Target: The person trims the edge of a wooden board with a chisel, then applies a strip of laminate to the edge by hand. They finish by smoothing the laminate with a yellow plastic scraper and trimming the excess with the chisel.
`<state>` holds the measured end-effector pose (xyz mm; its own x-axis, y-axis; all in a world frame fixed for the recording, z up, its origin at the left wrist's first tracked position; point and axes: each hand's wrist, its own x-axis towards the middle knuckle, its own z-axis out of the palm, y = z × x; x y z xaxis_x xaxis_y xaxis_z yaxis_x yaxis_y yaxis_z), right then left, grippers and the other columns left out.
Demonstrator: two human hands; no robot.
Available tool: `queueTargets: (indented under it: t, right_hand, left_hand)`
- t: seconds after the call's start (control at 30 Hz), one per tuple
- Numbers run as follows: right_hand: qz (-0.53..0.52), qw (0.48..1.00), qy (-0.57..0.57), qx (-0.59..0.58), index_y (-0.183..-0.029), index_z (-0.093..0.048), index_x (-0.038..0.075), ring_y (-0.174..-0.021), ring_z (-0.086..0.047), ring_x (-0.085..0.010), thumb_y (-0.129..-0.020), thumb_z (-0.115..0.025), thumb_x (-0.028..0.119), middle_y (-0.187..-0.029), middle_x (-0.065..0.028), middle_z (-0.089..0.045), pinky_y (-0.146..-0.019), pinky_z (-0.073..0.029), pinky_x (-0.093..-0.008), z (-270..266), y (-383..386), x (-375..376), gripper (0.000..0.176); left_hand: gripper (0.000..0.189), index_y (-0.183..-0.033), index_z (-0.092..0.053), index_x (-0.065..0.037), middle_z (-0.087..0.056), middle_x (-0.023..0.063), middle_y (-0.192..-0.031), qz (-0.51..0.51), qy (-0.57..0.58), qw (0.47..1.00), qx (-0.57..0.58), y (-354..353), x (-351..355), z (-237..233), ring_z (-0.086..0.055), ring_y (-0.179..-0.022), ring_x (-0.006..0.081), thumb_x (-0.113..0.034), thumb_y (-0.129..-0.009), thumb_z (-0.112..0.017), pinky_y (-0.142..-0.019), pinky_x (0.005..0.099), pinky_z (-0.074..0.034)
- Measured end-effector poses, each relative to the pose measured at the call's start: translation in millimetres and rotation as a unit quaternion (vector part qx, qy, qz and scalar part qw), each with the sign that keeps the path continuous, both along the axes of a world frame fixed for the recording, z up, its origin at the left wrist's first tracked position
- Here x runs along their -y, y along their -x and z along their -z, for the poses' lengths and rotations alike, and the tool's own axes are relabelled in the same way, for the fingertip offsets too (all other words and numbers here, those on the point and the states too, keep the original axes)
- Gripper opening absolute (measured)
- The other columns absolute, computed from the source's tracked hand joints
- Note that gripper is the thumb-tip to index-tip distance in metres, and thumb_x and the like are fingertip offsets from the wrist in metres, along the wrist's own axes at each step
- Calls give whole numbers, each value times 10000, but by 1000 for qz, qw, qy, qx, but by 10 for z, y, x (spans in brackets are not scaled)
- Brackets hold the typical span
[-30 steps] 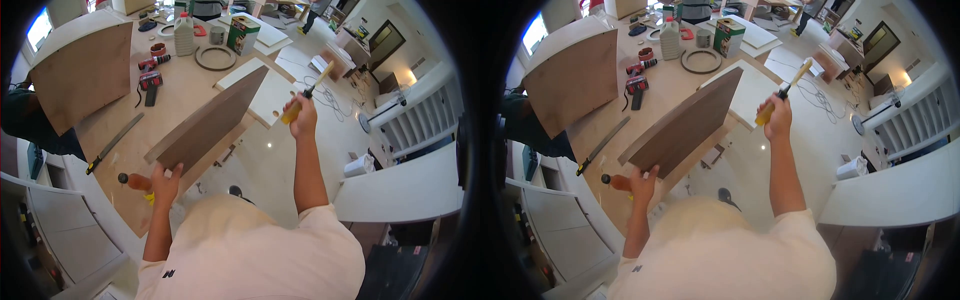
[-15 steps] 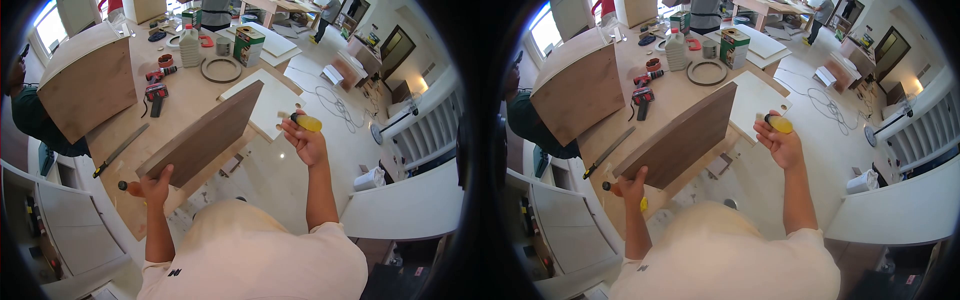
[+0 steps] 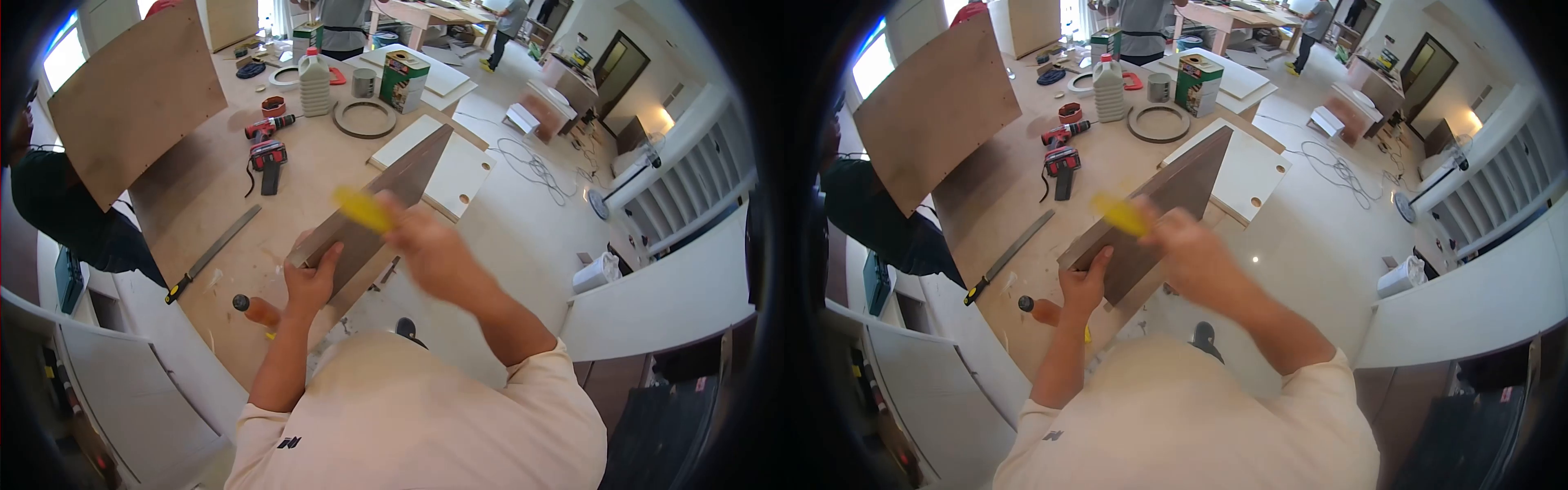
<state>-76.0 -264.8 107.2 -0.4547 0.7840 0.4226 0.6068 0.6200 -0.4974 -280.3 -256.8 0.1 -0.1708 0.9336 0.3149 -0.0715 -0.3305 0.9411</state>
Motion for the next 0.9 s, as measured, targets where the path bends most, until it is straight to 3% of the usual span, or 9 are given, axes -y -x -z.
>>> queueTargets:
  t: [0.17,0.27,0.4,0.53,0.63,0.7,0.77,0.83,0.9]
  right_hand:
    - [-45,992,67,92,-1491,-377,174,-771,-615,-344,-825,-576,10,-912,-144,-545,-712,-531,-415,-135,646,330,714]
    - [85,981,89,147,-1468,-406,165,-758,-617,-344,-852,-572,63,-922,-149,-548,-670,-528,-421,-65,475,88,646]
    - [180,981,-23,64,-1385,-514,156,-772,-637,-376,-906,-511,124,-877,-214,-638,-703,-527,-454,312,-344,-781,480]
    - [339,933,-39,113,-1301,-593,111,-812,-644,-425,-931,-488,221,-888,-259,-665,-752,-505,-522,406,-1526,-2010,400]
    - [386,915,-29,114,-1297,-599,110,-851,-636,-425,-925,-512,192,-890,-230,-663,-764,-505,-505,247,-1707,-1971,391]
    - [301,952,-45,-1,-1216,-636,89,-873,-618,-411,-888,-550,131,-885,-212,-642,-773,-509,-468,-261,-1009,-1367,342]
    - [69,996,-54,-17,-1014,-643,37,-844,-606,-360,-819,-566,52,-951,-200,-595,-768,-527,-403,-135,-477,-912,210]
    - [-32,996,24,80,-1270,-612,103,-953,-602,-331,-796,-586,-19,-1056,-185,-526,-789,-531,-415,-341,204,-160,490]
    - [-110,975,128,142,-1305,-586,102,-885,-627,-337,-789,-603,-1,-1033,-185,-504,-769,-542,-417,-384,449,137,527]
  left_hand:
    - [234,-1066,-626,35,-665,83,-986,34,44,998,-5,99,17,249,-602,-878,134,-43,-860,-705,-787,266,-481]
    - [241,-1066,-629,42,-662,103,-1005,28,-21,997,-66,85,-30,161,-612,-891,160,-49,-857,-707,-788,278,-484]
    - [238,-1053,-637,42,-661,115,-1000,9,-17,997,-69,35,16,29,-620,-898,190,-78,-862,-713,-784,289,-485]
    - [226,-1037,-645,37,-662,116,-997,0,-3,997,-73,27,51,98,-621,-893,191,-94,-866,-714,-786,288,-483]
    - [233,-1048,-644,30,-656,99,-979,-5,-18,995,-95,39,-63,26,-609,-883,173,-103,-870,-716,-776,278,-477]
    - [253,-1076,-640,21,-644,54,-947,2,-38,994,-102,28,16,62,-583,-868,129,-106,-873,-722,-759,258,-463]
    - [231,-1045,-647,21,-659,110,-976,-3,-42,993,-110,24,42,66,-620,-893,217,-103,-863,-718,-793,303,-481]
    - [218,-1026,-651,22,-668,141,-991,-6,-36,992,-124,6,53,31,-638,-912,270,-99,-856,-714,-817,330,-489]
    - [214,-1022,-653,25,-669,146,-994,-18,-18,991,-135,-7,89,1,-639,-926,288,-93,-853,-712,-829,340,-487]
